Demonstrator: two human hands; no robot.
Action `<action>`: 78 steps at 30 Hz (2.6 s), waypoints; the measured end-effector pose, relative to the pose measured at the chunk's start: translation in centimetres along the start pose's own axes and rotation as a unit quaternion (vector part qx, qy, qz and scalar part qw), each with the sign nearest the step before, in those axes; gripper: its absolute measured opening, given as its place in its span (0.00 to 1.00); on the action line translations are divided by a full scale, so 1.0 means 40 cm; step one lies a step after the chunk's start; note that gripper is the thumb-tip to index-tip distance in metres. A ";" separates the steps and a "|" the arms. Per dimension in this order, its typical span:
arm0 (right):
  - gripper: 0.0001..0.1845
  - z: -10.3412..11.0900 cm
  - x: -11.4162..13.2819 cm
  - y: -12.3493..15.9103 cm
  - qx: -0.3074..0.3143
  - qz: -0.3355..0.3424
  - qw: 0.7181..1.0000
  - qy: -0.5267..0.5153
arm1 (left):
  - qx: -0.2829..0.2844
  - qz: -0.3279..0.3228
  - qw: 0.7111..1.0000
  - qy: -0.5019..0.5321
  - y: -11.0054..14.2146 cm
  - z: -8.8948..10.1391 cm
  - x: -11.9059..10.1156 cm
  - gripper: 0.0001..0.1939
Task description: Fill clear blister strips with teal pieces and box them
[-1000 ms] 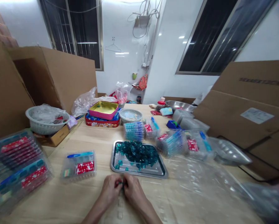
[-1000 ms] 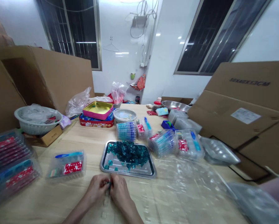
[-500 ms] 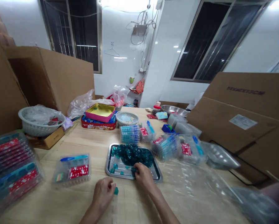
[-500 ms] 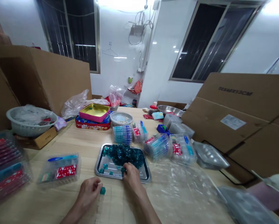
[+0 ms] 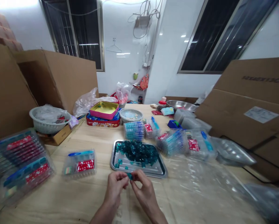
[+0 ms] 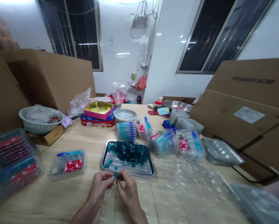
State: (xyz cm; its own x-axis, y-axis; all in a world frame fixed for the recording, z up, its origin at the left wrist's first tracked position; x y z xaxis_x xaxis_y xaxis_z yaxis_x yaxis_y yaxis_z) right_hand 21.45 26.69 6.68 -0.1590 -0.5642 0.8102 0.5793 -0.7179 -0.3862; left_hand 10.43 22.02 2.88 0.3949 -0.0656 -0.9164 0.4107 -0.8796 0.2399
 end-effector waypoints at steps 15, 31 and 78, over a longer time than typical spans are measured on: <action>0.05 -0.022 0.038 0.019 -0.041 0.013 0.999 -0.016 | -0.008 -0.022 0.999 0.042 0.022 0.018 -0.003 0.09; 0.17 -0.077 -0.066 0.033 0.024 -0.204 0.891 -0.404 | 0.073 -0.022 0.994 0.075 0.034 0.017 -0.002 0.09; 0.07 -0.144 -0.106 0.023 0.075 -0.158 0.983 -0.049 | 0.011 -0.056 0.889 -0.454 -0.006 0.118 0.044 0.11</action>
State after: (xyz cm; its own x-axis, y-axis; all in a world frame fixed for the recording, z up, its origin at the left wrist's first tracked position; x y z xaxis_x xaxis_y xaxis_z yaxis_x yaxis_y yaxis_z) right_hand 18.07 26.08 0.36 -0.2774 -0.2755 0.9204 0.6264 -0.7783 -0.0442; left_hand 7.13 19.89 -0.31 -0.4778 -0.3225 -0.8171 0.3861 -0.9126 0.1345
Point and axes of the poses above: each hand's wrist, its own y-axis away from the middle knuckle, its own z-axis out of the back of the hand, x = y × z, the point moved 7 cm from there along -y, towards the middle knuckle, and after that the axes turned 6 degrees about x, right-handed, at the moved point
